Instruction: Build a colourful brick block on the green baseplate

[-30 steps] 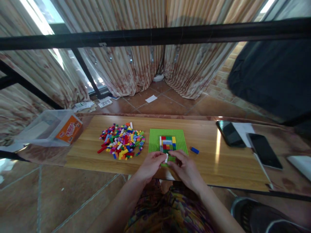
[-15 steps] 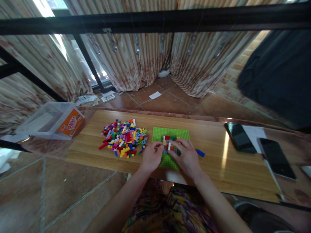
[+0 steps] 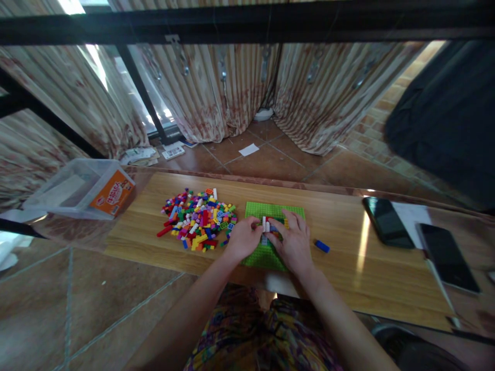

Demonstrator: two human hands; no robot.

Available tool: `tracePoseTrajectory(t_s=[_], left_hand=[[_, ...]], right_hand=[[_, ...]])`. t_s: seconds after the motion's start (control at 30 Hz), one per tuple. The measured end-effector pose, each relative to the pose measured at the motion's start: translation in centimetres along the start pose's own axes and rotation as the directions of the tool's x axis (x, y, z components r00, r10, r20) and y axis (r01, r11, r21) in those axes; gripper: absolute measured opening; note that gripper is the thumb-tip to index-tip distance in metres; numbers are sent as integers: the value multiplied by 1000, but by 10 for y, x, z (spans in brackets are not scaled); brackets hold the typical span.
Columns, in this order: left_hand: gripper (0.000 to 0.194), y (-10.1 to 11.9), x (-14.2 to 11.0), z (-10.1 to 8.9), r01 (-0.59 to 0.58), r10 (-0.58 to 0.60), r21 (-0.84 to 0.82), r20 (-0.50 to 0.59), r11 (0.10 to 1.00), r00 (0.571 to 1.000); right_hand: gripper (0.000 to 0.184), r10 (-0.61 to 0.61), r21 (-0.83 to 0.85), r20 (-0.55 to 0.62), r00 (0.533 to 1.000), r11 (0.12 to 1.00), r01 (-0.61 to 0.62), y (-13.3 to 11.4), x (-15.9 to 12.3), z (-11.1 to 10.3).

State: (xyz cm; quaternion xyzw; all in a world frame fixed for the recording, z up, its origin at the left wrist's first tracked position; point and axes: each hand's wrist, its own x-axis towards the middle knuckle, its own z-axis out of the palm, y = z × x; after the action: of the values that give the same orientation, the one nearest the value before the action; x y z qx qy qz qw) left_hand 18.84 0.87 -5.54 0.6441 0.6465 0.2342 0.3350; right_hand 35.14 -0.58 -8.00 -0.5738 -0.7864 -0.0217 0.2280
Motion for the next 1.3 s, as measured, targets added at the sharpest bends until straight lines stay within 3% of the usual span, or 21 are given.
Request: tracePoseTrajectory(t_s=[0.33,0.67,0.93,1.17,1.3], left_hand=[[24,5,3,-1,38,-38,40,18,999,999],[25,5,3,4,49,-49,48,-10,998,999],[26,11,0,5,84,-80,97,-43,992,996],[25,9,5,3,78,-78,34,3,996,997],[24,12,11,0,101,-102,76,17,992,995]], right_hand=[[26,80,45,-91,993,996,-76,0,-8,-4],[23,122,-42,-101,987,991,-126,-22,-10,0],[19,135,57,-181,974,990,-127,-25,-11,10],[17,129,84,-199,971,990,-115,-25,-11,12],[16,128,89,-204,971,990,-112,-25,-10,12]])
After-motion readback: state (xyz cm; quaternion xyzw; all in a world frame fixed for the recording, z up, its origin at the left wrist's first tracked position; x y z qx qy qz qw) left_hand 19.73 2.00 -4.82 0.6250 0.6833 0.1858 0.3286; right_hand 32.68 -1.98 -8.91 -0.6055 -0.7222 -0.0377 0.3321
